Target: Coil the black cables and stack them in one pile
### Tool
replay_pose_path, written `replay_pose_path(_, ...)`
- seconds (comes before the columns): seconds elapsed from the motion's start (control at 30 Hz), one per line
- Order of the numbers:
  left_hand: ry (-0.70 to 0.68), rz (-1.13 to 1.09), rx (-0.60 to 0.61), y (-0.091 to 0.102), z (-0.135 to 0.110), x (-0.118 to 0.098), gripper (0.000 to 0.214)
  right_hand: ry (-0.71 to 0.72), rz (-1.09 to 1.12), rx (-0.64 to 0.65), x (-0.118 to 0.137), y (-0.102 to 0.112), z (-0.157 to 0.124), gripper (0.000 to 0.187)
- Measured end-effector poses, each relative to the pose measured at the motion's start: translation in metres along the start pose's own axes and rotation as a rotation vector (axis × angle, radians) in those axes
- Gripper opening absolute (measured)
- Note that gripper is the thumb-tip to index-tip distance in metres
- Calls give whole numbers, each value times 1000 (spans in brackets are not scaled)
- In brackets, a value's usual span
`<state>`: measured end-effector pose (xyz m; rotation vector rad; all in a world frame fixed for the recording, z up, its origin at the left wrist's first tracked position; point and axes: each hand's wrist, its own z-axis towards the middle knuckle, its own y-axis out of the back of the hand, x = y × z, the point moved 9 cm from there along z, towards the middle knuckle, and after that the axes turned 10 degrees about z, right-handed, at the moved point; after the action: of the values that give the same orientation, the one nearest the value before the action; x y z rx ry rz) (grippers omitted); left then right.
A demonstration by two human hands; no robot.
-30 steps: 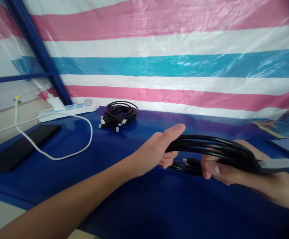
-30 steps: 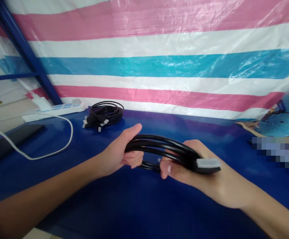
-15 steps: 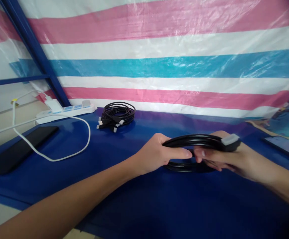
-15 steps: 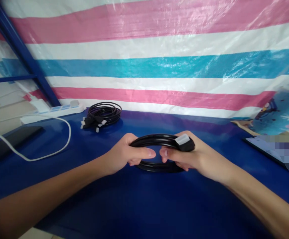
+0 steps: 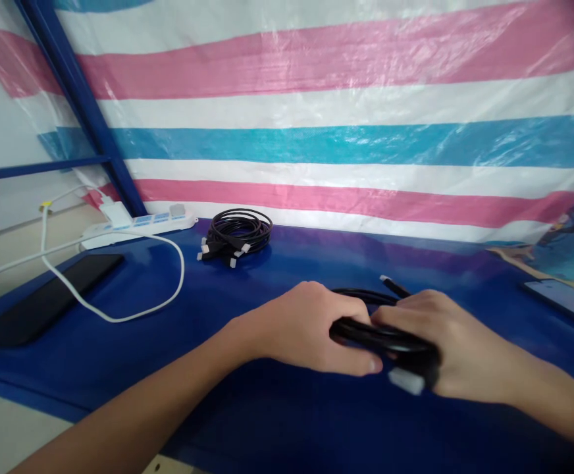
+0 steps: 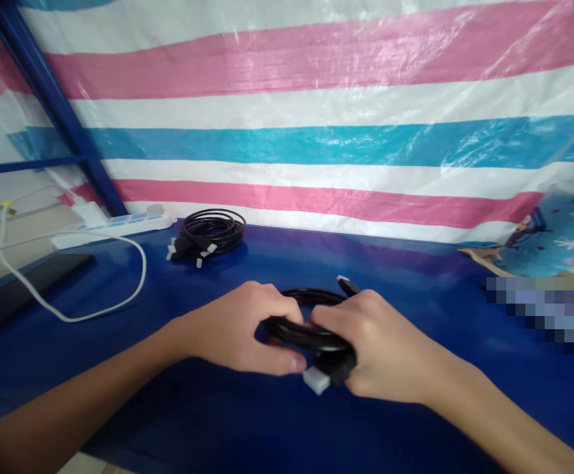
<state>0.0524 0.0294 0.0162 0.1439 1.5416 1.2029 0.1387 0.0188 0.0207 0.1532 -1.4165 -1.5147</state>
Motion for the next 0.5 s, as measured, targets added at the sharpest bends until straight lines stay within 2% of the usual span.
replay_pose_path(0.07, -31, 95, 90, -7, 0, 0, 28, 76, -220, 77, 3, -16, 1, 10)
replay_pose_path(0.13, -40, 139, 193, -18, 1, 3, 38, 92, -381, 70, 1, -26, 3, 16)
replay_pose_path(0.17, -35, 167, 206, -23, 2, 5, 41, 93, -461, 59, 0, -31, 4, 17)
replay_pose_path(0.23, -2, 261, 128, -24, 6, 8, 44, 76, -566, 35, -3, -38, 4, 17)
replay_pose_path(0.3, 27, 388, -1, -20, 10, 8, 44, 50, -585, 13, -5, -40, 4, 17)
replay_pose_path(0.33, 17, 444, -28, -20, 11, 7, 44, 41, -562, 21, -7, -40, 4, 18)
replay_pose_path(0.43, -63, 506, 49, -25, 10, 3, 37, 32, -417, 86, -7, -37, 6, 19)
replay_pose_path(0.5, -64, 479, 107, -21, 6, 7, 33, 61, -335, 141, -5, -33, 8, 17)
